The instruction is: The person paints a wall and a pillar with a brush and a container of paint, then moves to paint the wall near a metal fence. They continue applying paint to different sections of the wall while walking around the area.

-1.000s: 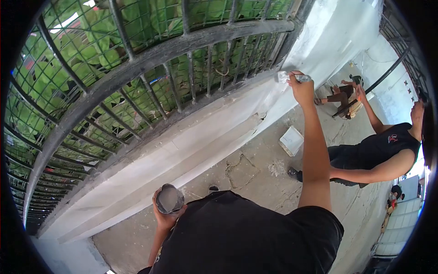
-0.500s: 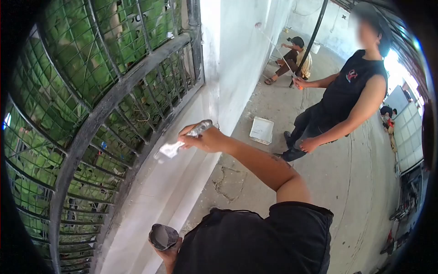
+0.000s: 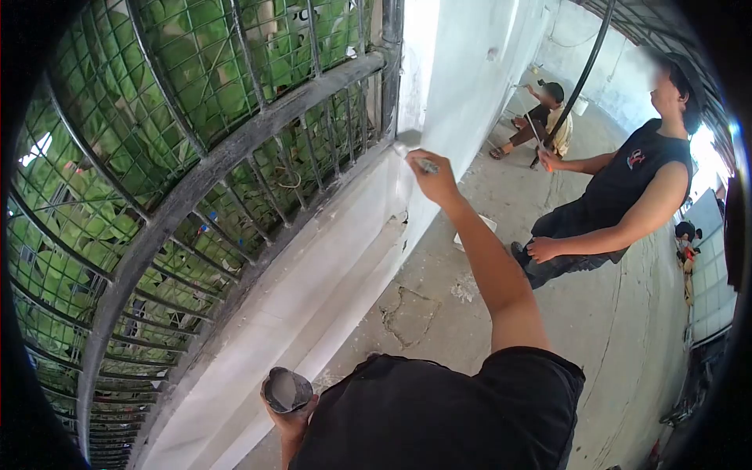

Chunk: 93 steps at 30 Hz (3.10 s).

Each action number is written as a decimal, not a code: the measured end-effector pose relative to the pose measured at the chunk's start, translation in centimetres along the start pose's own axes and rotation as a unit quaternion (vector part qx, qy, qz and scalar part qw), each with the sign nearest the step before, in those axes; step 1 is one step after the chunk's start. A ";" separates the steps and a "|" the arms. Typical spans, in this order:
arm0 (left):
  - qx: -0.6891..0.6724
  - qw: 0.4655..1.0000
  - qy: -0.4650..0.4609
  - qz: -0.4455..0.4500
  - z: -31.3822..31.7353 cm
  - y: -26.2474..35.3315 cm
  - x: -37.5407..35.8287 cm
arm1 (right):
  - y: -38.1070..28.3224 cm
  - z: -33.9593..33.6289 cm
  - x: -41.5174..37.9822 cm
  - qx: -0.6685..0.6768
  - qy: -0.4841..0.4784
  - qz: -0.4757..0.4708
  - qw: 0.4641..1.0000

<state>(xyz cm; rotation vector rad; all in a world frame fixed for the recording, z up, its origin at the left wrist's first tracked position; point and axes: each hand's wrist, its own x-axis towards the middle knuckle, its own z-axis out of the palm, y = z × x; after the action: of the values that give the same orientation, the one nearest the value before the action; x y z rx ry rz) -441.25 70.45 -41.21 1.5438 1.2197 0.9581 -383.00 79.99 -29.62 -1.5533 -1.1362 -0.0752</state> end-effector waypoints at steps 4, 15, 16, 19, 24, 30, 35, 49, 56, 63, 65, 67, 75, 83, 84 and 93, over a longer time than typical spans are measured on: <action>-0.033 0.999 0.005 0.010 0.4 0.2 0.1 | -3.5 1.7 -3.2 0.039 -0.134 -0.072 0.988; -0.088 0.996 -0.033 0.002 2.2 0.1 1.3 | -10.2 2.7 -15.2 0.326 -0.146 0.185 0.916; -0.090 0.995 -0.044 0.006 2.7 0.1 1.8 | -10.7 3.2 -16.6 0.322 -0.136 0.185 0.919; -0.057 0.995 -0.068 0.041 3.5 0.2 2.6 | -11.9 3.7 -20.0 0.483 -0.095 0.288 0.822; 0.084 0.959 -0.144 0.228 5.3 2.9 4.7 | -10.1 0.8 -25.2 0.273 -0.089 0.327 0.900; 0.014 0.940 -0.263 0.217 6.9 5.9 4.6 | -1.6 -2.7 -41.3 0.118 0.033 0.466 0.876; -0.006 0.891 -0.364 0.272 6.4 5.3 3.8 | 5.3 -5.1 -70.4 -0.084 0.123 0.588 0.795; -0.104 0.796 -0.571 0.170 2.6 0.5 -9.7 | -37.1 -4.3 -102.4 -0.001 0.185 0.882 0.433; -0.055 0.686 -0.697 0.204 5.6 2.0 -18.3 | -39.3 -6.1 -108.8 0.020 0.252 0.877 0.409; -0.105 0.577 -0.761 0.276 14.7 8.6 -34.8 | -38.5 -13.1 -115.1 0.004 0.383 0.811 0.442; -0.125 0.550 -0.772 0.293 18.9 9.3 -39.9 | -38.2 -14.1 -116.9 0.015 0.437 0.786 0.437; -0.141 0.518 -0.763 0.360 21.1 11.9 -46.4 | -38.8 -16.0 -118.6 0.036 0.481 0.760 0.436; -0.232 0.418 -0.833 0.278 27.5 17.8 -65.7 | -47.3 -23.9 -121.6 0.158 0.826 0.491 0.227; -0.195 0.379 -0.892 0.152 36.6 17.6 -76.4 | -54.3 -46.0 -113.3 0.102 0.938 -0.084 0.319; -0.185 0.392 -0.887 0.162 38.3 18.1 -77.4 | -54.8 -49.3 -112.1 0.109 0.937 -0.081 0.322; -0.227 0.452 -0.846 0.169 58.2 23.4 -88.3 | -57.9 -70.4 -112.0 0.057 0.971 -0.182 0.142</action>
<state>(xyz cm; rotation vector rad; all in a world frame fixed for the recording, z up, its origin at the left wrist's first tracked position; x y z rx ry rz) -398.52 -28.98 -37.75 1.3175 -0.7974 -0.3655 -445.57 -50.16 -29.99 0.1339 0.8488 -1.6890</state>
